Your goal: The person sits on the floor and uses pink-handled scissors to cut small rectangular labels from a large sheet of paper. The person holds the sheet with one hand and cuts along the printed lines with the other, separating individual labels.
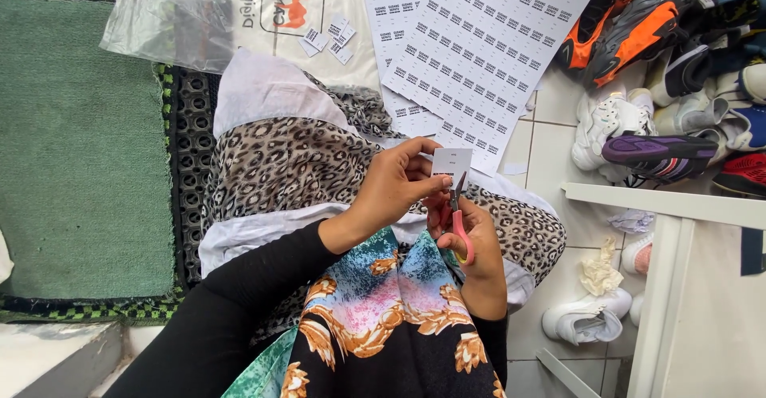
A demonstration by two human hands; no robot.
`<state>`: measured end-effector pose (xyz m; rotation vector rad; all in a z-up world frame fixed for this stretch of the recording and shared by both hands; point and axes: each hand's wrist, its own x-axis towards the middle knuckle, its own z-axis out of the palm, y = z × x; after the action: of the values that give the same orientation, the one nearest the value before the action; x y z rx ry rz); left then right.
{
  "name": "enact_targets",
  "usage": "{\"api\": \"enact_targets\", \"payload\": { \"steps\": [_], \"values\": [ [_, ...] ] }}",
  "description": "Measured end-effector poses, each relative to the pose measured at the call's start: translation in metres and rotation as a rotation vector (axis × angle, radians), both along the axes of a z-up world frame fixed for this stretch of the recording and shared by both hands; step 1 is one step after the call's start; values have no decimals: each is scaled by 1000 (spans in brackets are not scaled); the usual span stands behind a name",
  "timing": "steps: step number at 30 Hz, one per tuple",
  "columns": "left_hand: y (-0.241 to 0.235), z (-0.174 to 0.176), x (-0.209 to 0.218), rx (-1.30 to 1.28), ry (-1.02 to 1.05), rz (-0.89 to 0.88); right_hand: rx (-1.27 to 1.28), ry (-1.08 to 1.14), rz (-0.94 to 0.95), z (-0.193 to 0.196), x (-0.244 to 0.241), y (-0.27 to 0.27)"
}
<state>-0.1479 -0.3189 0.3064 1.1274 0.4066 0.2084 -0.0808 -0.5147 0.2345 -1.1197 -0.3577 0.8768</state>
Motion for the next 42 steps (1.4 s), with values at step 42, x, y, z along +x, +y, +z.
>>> {"api": "enact_targets", "payload": {
  "steps": [42],
  "values": [
    [3,-4,9,137,-14,-170,-55,-116,-170,7,-11,11]
  ]
}}
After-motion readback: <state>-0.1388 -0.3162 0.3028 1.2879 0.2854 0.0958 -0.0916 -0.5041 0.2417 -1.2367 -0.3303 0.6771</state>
